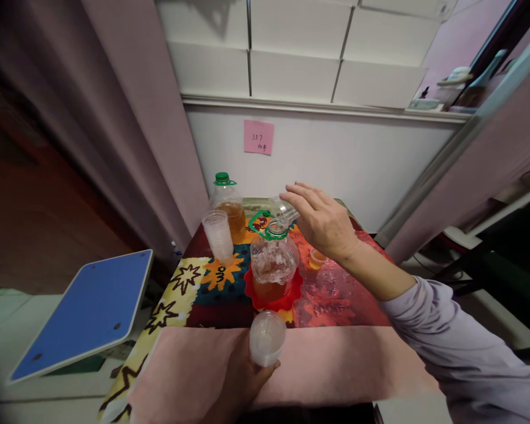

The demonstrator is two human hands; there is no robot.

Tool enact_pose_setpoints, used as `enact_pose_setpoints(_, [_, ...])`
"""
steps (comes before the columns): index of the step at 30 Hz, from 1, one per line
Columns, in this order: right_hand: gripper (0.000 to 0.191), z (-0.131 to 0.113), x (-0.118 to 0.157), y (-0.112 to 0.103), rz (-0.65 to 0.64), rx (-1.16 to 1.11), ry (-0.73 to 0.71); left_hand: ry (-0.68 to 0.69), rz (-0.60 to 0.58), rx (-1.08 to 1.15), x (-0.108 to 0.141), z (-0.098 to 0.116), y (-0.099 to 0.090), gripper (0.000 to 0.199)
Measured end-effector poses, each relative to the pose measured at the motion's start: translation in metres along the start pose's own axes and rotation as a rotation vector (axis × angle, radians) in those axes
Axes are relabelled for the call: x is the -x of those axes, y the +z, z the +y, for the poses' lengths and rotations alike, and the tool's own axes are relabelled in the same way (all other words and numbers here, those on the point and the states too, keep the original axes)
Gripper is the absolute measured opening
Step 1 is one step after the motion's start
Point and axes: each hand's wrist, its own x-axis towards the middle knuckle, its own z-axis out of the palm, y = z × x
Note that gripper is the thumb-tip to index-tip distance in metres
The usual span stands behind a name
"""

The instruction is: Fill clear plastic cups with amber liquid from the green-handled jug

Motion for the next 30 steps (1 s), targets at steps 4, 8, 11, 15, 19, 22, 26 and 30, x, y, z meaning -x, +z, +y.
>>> enact_pose_setpoints(4, [0.054, -0.004, 0.006, -0.006, 0.03, 0.007, 0.012, 0.032, -0.026, -0.001, -0.002, 0.003, 0.001, 0.056])
enact_pose_setpoints(8, [0.053, -0.029, 0.044, -0.015, 0.222, -0.078, 0.201, 0.02, -0.004, -0.002, -0.003, 0.005, 0.0, 0.053])
enact_pose_setpoints(11, [0.068, -0.067, 0.089, -0.013, 0.268, -0.368, 0.435, 0.008, -0.01, 0.015, -0.003, 0.006, 0.001, 0.052])
enact_pose_setpoints(15, [0.087, -0.118, 0.141, 0.003, 0.069, -0.753, 0.546, 0.014, -0.039, 0.05, -0.004, 0.009, 0.002, 0.061])
enact_pose_setpoints(19, [0.087, -0.136, 0.173, 0.02, -0.063, -0.745, 0.483, 0.029, -0.057, 0.082, -0.003, 0.023, -0.001, 0.06])
enact_pose_setpoints(22, [0.088, -0.136, 0.19, 0.028, -0.102, -0.641, 0.355, 0.05, -0.078, 0.091, -0.003, 0.036, -0.005, 0.047])
enact_pose_setpoints(26, [0.083, -0.134, 0.203, 0.027, -0.152, -0.648, 0.283, 0.068, -0.094, 0.05, -0.005, 0.035, -0.008, 0.032])
enact_pose_setpoints(30, [0.073, -0.107, 0.208, 0.025, 0.011, -0.652, 0.442, 0.006, 0.009, -0.039, -0.007, 0.019, -0.005, 0.041])
